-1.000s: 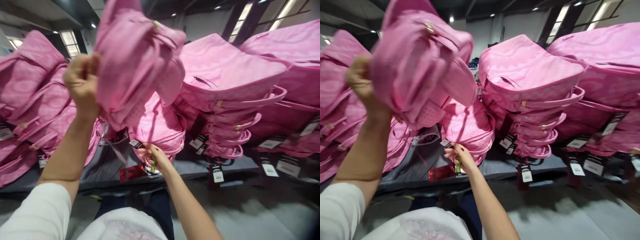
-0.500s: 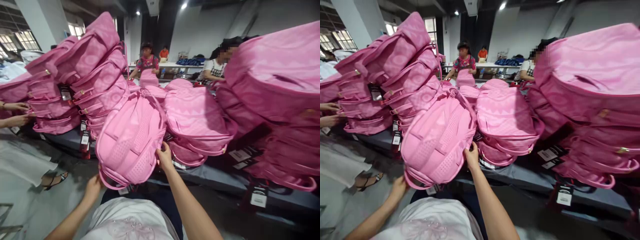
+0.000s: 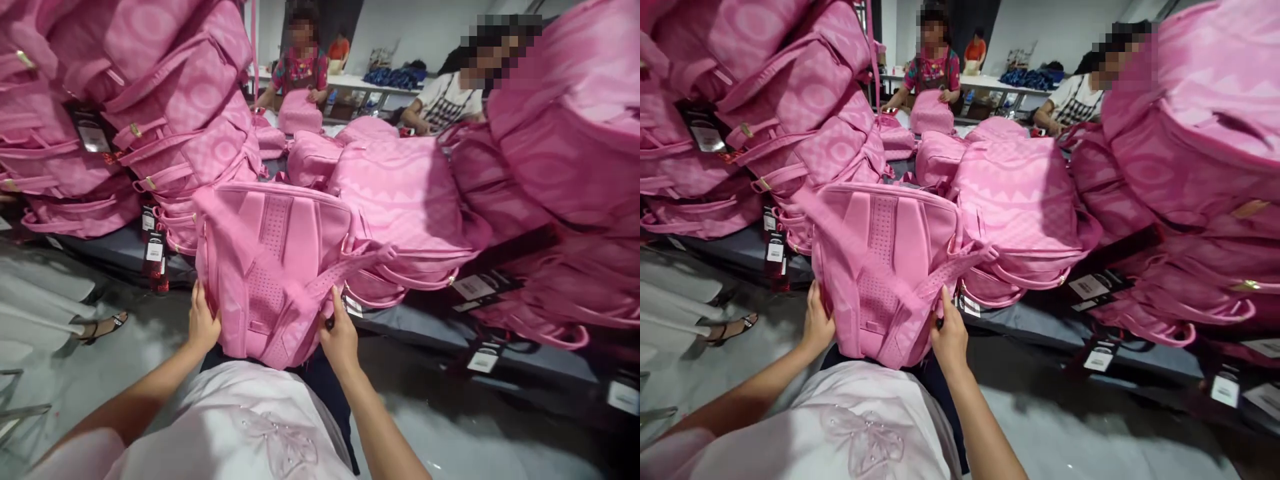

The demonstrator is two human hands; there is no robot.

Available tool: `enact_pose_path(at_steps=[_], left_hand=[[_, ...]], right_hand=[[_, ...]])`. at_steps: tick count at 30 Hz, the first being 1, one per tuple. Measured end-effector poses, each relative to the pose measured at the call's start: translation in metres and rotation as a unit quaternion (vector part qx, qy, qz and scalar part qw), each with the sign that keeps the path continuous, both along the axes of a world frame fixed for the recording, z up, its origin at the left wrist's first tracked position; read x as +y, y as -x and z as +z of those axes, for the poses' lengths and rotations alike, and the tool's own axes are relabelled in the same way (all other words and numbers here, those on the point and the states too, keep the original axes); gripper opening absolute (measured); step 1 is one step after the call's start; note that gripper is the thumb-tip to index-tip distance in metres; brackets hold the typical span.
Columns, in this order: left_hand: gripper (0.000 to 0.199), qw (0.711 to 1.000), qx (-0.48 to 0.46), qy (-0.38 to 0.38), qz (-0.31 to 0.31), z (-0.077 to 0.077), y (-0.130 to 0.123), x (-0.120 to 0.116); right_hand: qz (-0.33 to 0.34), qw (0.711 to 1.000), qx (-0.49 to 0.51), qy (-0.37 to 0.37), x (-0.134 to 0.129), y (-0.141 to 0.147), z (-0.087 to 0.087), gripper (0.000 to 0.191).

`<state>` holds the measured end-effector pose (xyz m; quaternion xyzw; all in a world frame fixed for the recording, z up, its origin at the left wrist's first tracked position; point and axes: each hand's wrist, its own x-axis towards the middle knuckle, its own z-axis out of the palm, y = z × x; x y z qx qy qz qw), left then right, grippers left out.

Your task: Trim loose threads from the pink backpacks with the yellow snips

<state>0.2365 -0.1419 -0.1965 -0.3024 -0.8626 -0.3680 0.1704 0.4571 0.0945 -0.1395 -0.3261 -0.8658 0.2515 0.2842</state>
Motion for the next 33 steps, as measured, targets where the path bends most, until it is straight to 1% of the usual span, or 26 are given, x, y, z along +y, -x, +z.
enact_pose_path(at_steps=[1,2,3,4,5,6,7,8,9,10,11,12,14,15,16,17,18,20,21,22,25,26,28,30,32,33], left_hand=[[0.071,1.000,0.028,-0.002,0.010,0.008,-0.006,-0.010],[0.066,0.997,0.070,-0.022,0.020,0.024,-0.012,-0.016],[0.063,0.991,0.122,-0.054,0.018,0.045,-0.018,-0.016],[0.062,0.980,0.176,-0.091,-0.001,0.070,-0.022,-0.010],[0.062,0.967,0.221,-0.113,-0.053,0.096,-0.026,0.003],[0.060,0.951,0.255,-0.093,-0.150,0.120,-0.027,0.024],[0.057,0.923,0.285,-0.040,-0.255,0.141,-0.025,0.050],[0.053,0.893,0.300,0.029,-0.333,0.159,-0.021,0.081],[0.050,0.864,0.309,0.089,-0.387,0.172,-0.015,0.114],[0.046,0.852,0.307,0.128,-0.405,0.181,-0.008,0.148],[0.042,0.847,0.301,0.154,-0.411,0.186,-0.001,0.180],[0.037,0.828,0.307,0.177,-0.435,0.189,0.006,0.208],[0.027,0.799,0.320,0.206,-0.466,0.191,0.016,0.251],[0.023,0.786,0.327,0.214,-0.479,0.192,0.019,0.264],[0.020,0.779,0.329,0.218,-0.487,0.193,0.021,0.272],[0.018,0.777,0.326,0.219,-0.491,0.194,0.023,0.277],[0.016,0.777,0.320,0.220,-0.496,0.196,0.024,0.279],[0.013,0.773,0.315,0.226,-0.503,0.199,0.026,0.278],[0.012,0.769,0.318,0.230,-0.504,0.199,0.026,0.277],[0.011,0.765,0.323,0.235,-0.505,0.197,0.024,0.276],[0.011,0.742,0.312,0.253,-0.537,0.183,0.010,0.276],[0.012,0.732,0.302,0.259,-0.553,0.176,0.002,0.277],[0.014,0.711,0.291,0.269,-0.581,0.159,-0.011,0.279],[0.016,0.702,0.285,0.268,-0.596,0.147,-0.019,0.280],[0.023,0.704,0.282,0.266,-0.596,0.147,-0.017,0.282],[0.028,0.705,0.284,0.272,-0.590,0.152,-0.013,0.284]], right_hand=[[0.004,1.000,-0.023,-0.005,0.005,0.004,-0.002,0.062],[0.006,0.999,-0.051,-0.009,0.011,0.008,-0.001,0.064],[0.006,0.996,-0.084,-0.014,0.016,0.011,0.001,0.065],[0.003,0.992,-0.121,-0.024,0.020,0.014,0.005,0.065],[0.000,0.986,-0.162,-0.037,0.023,0.015,0.012,0.066],[-0.004,0.977,-0.208,-0.050,0.023,0.015,0.020,0.067],[-0.010,0.965,-0.256,-0.060,0.022,0.013,0.030,0.068],[-0.019,0.951,-0.303,-0.064,0.018,0.012,0.041,0.068],[-0.032,0.938,-0.341,-0.063,0.012,0.011,0.052,0.067],[-0.041,0.928,-0.364,-0.064,0.005,0.011,0.062,0.065],[-0.038,0.925,-0.371,-0.070,-0.004,0.012,0.072,0.062],[-0.019,0.928,-0.364,-0.083,-0.012,0.015,0.080,0.059],[0.078,0.934,-0.325,-0.123,-0.025,0.027,0.090,0.056],[0.132,0.930,-0.314,-0.137,-0.028,0.033,0.092,0.055],[0.169,0.923,-0.318,-0.137,-0.027,0.038,0.092,0.052],[0.172,0.917,-0.338,-0.122,-0.022,0.042,0.090,0.046],[0.143,0.915,-0.364,-0.098,-0.014,0.042,0.087,0.041],[0.020,0.912,-0.409,-0.032,0.008,0.034,0.077,0.033],[-0.029,0.909,-0.415,0.004,0.020,0.027,0.070,0.033],[-0.054,0.910,-0.410,0.037,0.031,0.020,0.064,0.037],[-0.043,0.913,-0.390,0.116,0.048,0.010,0.046,0.047],[-0.043,0.912,-0.386,0.127,0.049,0.011,0.042,0.047],[-0.072,0.910,-0.385,0.134,0.046,0.016,0.037,0.046],[-0.093,0.910,-0.382,0.136,0.043,0.021,0.034,0.045],[-0.104,0.910,-0.376,0.141,0.042,0.024,0.032,0.047],[-0.106,0.910,-0.373,0.144,0.042,0.025,0.031,0.048]])
